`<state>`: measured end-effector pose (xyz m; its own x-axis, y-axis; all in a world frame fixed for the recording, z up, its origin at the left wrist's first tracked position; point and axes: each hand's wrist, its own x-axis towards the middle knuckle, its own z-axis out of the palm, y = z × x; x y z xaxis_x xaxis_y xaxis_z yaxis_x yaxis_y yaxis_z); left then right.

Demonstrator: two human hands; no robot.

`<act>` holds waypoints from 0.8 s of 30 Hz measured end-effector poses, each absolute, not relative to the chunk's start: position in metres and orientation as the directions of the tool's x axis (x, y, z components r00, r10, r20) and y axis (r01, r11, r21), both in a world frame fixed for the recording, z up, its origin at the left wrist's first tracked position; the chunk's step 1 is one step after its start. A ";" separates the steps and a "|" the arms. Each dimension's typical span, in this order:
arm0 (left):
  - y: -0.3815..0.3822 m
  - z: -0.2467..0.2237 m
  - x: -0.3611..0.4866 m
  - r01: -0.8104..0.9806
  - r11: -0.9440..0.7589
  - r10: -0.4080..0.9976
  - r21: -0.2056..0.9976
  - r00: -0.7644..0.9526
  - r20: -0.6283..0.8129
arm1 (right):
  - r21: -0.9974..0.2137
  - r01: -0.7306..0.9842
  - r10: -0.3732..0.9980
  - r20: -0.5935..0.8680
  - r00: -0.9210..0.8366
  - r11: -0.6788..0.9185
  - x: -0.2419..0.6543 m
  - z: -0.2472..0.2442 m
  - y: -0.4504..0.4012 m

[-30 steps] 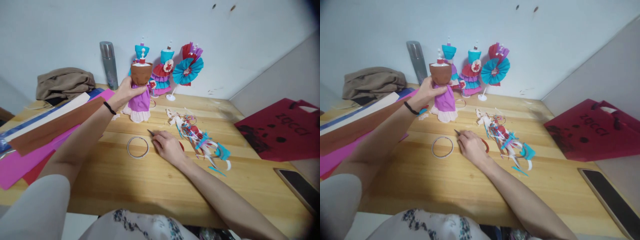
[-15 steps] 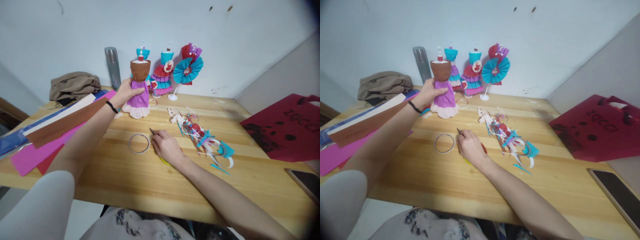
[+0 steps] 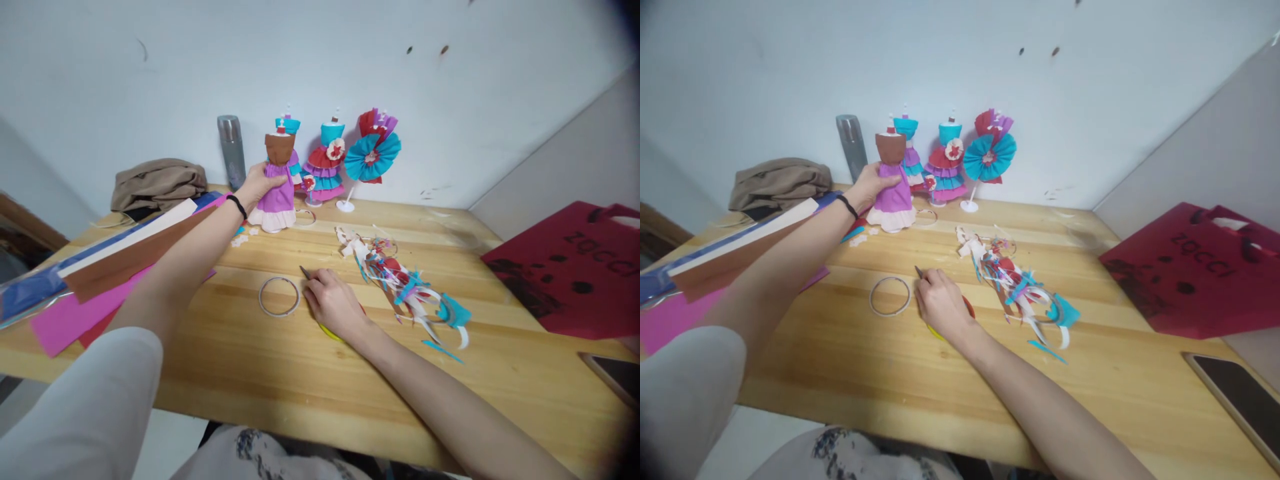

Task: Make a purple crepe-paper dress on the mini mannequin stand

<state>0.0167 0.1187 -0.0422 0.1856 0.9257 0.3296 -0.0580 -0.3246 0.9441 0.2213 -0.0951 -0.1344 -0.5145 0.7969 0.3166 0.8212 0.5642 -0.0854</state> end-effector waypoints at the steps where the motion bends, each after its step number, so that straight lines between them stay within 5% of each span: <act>1: 0.119 -0.045 0.019 -0.070 -0.318 0.926 0.945 0.188 0.326 | -0.085 0.820 0.796 0.317 -0.516 0.565 0.221 -0.135 -0.095; 13: 0.119 -0.064 0.029 -0.151 -0.374 0.886 0.915 0.234 0.401 | -0.095 0.813 0.793 0.312 -0.524 0.575 0.222 -0.135 -0.095; 24: 0.112 -0.062 0.015 0.002 -0.527 0.840 0.850 0.153 0.521 | -0.103 0.797 0.769 0.359 -0.529 0.596 0.223 -0.138 -0.095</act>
<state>0.0154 0.1123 -0.0625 0.1532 0.8399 0.5207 0.0025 -0.5272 0.8497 0.2226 -0.0948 -0.1383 -0.5288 0.7691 0.3590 0.7966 0.5957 -0.1028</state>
